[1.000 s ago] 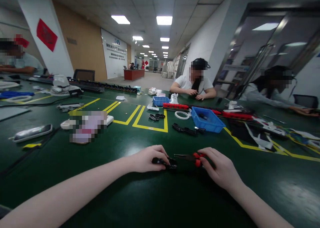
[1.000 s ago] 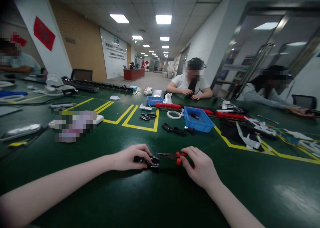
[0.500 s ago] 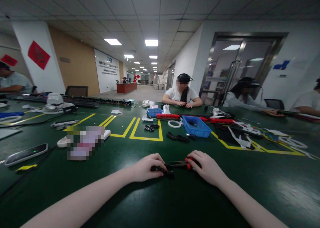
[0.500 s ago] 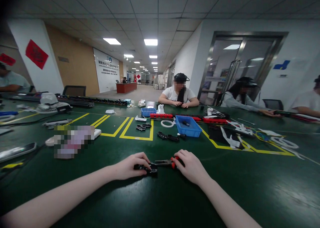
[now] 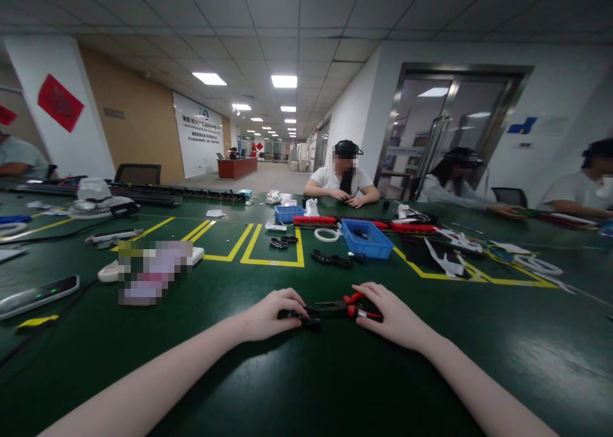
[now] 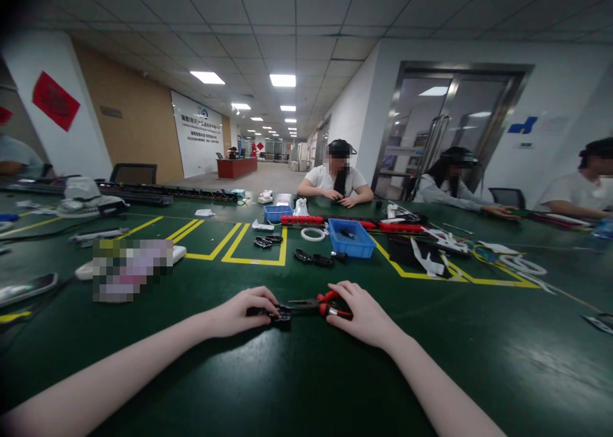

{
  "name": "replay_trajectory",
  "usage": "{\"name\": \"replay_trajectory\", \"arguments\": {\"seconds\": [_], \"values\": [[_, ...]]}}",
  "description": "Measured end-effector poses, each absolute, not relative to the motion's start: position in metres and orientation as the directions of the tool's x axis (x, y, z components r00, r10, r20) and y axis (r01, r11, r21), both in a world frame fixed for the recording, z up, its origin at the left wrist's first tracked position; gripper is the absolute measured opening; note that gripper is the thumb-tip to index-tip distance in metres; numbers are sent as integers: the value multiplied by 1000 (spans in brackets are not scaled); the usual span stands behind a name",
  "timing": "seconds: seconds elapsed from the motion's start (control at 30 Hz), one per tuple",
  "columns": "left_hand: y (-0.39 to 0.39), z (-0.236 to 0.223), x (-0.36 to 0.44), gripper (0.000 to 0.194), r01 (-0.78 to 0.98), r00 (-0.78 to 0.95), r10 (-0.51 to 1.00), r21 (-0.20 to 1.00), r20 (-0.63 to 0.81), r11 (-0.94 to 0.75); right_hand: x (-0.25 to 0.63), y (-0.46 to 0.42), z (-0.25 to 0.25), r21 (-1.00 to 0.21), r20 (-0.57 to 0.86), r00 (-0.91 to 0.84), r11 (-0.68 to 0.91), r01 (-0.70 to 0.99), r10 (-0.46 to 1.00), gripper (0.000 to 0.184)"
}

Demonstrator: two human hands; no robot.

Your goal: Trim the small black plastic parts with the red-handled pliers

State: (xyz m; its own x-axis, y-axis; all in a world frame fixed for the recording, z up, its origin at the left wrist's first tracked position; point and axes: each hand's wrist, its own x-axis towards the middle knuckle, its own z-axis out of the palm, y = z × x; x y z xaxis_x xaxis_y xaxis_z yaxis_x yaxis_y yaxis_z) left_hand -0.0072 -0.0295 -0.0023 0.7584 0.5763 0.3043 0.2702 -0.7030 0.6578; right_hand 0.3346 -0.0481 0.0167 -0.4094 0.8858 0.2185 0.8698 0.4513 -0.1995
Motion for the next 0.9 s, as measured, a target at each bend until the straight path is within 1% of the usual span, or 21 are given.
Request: {"name": "replay_trajectory", "arguments": {"seconds": [0.1, 0.23, 0.5, 0.6, 0.67, 0.8, 0.9], "values": [[-29, -3, -7, 20, 298, 750, 593, 651, 293, -698, 330, -47, 14, -176, 257, -407, 457, 872, 876, 57], [-28, -4, -8, 20, 331, 739, 620, 658, 265, -676, 327, -48, 14, -111, 347, -431, 492, 863, 833, 49], [-31, -2, -10, 28, 373, 748, 614, 607, 251, -701, 325, -47, 16, 94, 544, -506, 551, 829, 669, 43], [-31, -1, -10, 24, 372, 751, 608, 596, 257, -711, 326, -46, 16, 174, 582, -541, 557, 812, 607, 40], [-28, -2, -10, 21, 344, 752, 605, 627, 262, -699, 327, -45, 16, 221, 596, -561, 554, 803, 574, 40], [-24, -5, -10, 18, 261, 711, 652, 763, 263, -592, 325, -48, 15, 269, 620, -575, 544, 795, 533, 43], [-24, -5, -11, 19, 268, 704, 667, 778, 244, -568, 319, -52, 15, 296, 643, -587, 547, 783, 492, 46]]}}
